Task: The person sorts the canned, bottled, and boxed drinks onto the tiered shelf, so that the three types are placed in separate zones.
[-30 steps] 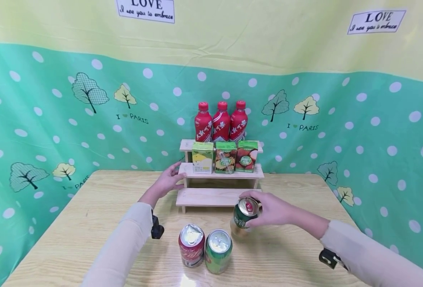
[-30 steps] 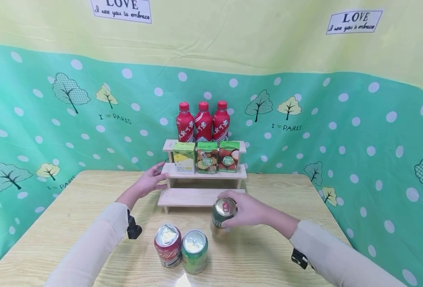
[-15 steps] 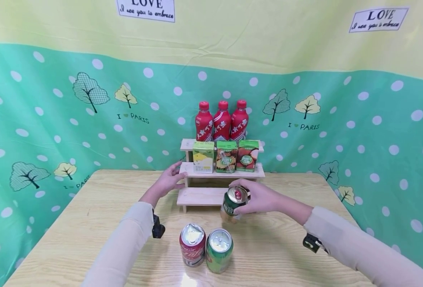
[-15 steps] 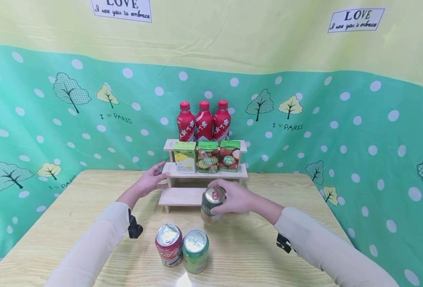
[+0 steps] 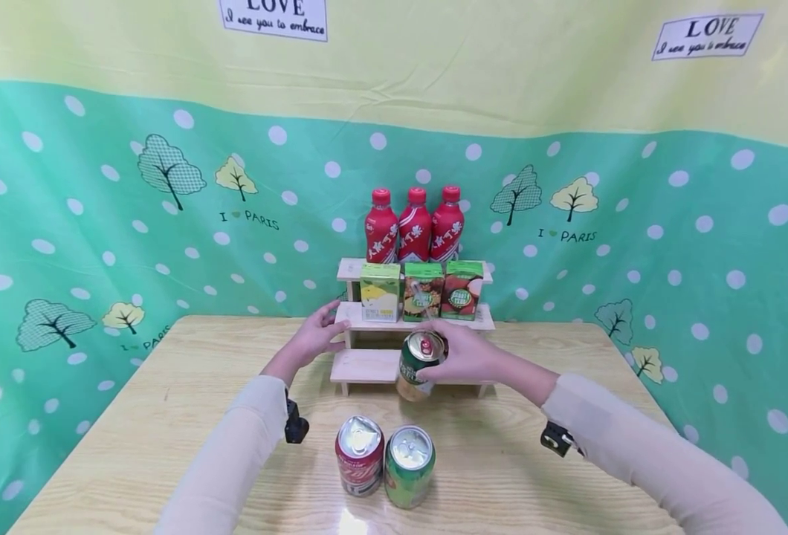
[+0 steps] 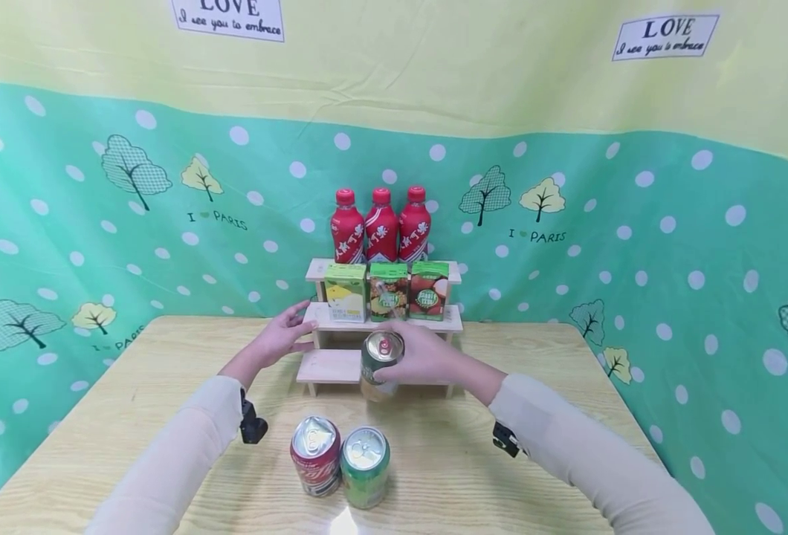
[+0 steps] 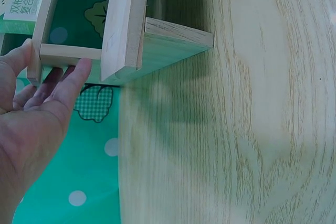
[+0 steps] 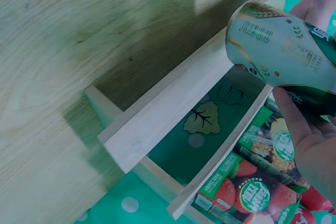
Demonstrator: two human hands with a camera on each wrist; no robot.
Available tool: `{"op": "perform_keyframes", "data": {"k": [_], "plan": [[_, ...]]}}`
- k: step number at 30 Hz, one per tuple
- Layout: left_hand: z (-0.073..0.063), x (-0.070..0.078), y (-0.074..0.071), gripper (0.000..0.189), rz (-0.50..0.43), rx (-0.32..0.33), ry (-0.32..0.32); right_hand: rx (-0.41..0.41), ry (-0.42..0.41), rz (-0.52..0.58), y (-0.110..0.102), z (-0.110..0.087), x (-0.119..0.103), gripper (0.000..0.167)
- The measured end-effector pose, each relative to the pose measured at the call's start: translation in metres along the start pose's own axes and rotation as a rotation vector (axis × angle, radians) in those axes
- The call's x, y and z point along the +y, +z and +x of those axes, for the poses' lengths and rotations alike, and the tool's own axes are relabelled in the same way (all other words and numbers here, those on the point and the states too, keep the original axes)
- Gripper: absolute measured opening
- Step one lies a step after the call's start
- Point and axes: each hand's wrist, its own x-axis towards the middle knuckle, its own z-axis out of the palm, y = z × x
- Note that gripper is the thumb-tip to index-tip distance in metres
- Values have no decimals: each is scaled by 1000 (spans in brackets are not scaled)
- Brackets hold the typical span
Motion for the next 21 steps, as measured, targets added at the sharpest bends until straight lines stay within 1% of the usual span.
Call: {"op": "perform_keyframes", "data": {"k": [7, 17, 21], "plan": [[0, 0, 0, 67, 5, -1, 4, 25, 22, 13, 4, 14, -6, 67], [1, 0, 0, 67, 5, 5, -3, 68, 3, 16, 12, 30, -12, 68], [1, -1, 0, 67, 4, 3, 4, 81, 29, 29, 16, 38, -14, 69]]}}
